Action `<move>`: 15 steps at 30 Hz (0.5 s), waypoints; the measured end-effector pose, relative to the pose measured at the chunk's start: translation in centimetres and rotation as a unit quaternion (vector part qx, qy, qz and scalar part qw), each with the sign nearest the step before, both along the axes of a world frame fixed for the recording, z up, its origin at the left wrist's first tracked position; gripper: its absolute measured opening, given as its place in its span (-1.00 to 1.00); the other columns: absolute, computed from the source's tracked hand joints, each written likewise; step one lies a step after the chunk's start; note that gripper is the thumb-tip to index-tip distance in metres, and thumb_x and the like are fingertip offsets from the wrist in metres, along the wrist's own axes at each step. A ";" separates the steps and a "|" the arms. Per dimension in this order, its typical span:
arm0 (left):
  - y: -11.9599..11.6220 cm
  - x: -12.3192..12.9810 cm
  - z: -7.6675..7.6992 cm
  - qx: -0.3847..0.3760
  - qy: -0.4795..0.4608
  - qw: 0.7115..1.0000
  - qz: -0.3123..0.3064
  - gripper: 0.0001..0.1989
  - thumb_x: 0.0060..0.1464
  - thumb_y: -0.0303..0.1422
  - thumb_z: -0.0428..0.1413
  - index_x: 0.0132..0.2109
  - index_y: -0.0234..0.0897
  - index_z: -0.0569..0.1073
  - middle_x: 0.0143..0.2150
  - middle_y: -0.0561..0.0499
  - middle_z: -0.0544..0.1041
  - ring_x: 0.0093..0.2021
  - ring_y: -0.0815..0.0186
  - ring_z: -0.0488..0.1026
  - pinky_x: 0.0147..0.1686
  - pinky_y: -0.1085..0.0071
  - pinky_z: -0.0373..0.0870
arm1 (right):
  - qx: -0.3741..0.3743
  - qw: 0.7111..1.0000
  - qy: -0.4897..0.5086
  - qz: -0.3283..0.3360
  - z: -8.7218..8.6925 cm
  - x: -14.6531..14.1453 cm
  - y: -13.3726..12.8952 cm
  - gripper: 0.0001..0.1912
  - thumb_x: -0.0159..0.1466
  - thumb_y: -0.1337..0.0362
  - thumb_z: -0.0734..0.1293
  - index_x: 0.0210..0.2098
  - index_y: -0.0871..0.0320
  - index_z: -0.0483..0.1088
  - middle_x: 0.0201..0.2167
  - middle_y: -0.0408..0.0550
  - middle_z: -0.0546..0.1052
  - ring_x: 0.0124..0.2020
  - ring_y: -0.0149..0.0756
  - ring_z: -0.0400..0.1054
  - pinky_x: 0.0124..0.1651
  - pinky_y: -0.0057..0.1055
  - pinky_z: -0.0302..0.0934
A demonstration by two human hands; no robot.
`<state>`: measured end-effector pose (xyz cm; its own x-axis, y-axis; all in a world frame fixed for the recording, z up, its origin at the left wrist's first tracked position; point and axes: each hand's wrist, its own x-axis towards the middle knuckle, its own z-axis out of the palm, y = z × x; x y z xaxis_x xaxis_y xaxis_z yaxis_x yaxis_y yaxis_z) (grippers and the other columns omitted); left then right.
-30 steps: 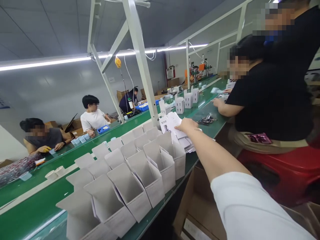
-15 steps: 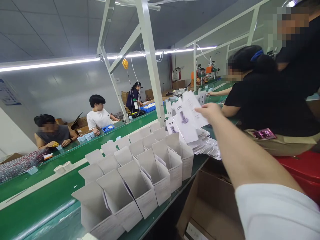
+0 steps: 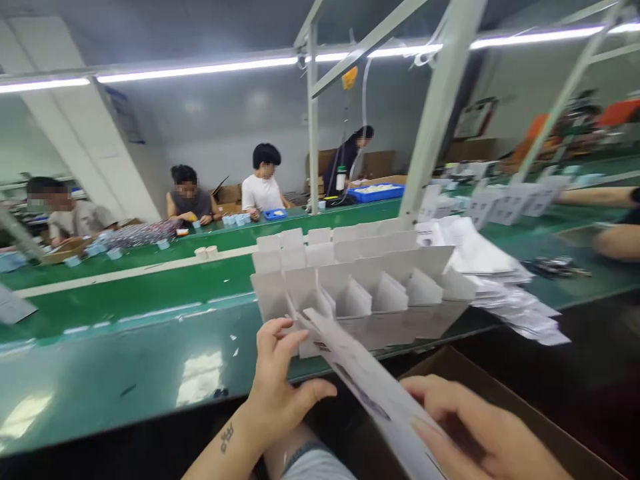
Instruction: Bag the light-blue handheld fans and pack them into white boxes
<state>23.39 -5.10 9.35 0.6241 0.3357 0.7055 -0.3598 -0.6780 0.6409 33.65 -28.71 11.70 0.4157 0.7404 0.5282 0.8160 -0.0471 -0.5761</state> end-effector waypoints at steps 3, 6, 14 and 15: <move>1.3 -3.0 -0.9 0.172 -0.017 0.974 0.149 -0.41 0.02 -0.22 0.32 0.18 -0.14 0.36 0.04 -0.18 0.39 0.09 0.04 0.33 0.11 0.06 0.32 | -0.047 0.979 0.194 0.053 -0.4 0.6 2.4 -0.84 0.35 0.13 0.29 -0.33 0.04 0.34 -0.25 -0.08 0.58 -0.34 -0.24 0.49 -0.36 -0.39 0.43; 1.7 -4.8 -1.7 0.182 0.009 0.958 0.221 -0.40 0.02 -0.25 0.32 0.18 -0.19 0.35 -0.01 -0.18 0.45 0.06 0.00 0.34 0.11 0.02 0.27 | -0.077 0.957 0.252 0.119 -1.8 -0.1 5.9 -0.75 0.35 0.06 0.28 -0.35 0.07 0.29 -0.31 -0.07 0.54 -0.36 -0.27 0.40 -0.36 -0.38 0.35; 4.1 -8.1 -1.8 -0.234 0.230 0.912 0.245 -0.47 -0.18 -0.39 0.35 0.01 -0.22 0.46 -0.17 -0.05 0.51 -0.10 0.12 0.41 -0.06 0.19 0.33 | -0.113 0.922 0.282 0.242 -6.4 -2.0 11.8 -0.72 0.35 0.02 0.26 -0.33 0.08 0.26 -0.30 -0.05 0.46 -0.31 -0.24 0.31 -0.27 -0.33 0.25; 4.4 -8.7 -1.6 -0.246 0.243 0.908 0.237 -0.56 -0.17 -0.38 0.34 -0.06 -0.21 0.49 -0.21 -0.03 0.50 -0.13 0.15 0.41 -0.10 0.24 0.34 | -0.116 0.910 0.311 0.250 -6.8 -2.0 12.1 -0.69 0.32 -0.01 0.29 -0.35 0.07 0.24 -0.32 -0.07 0.44 -0.32 -0.25 0.30 -0.29 -0.35 0.24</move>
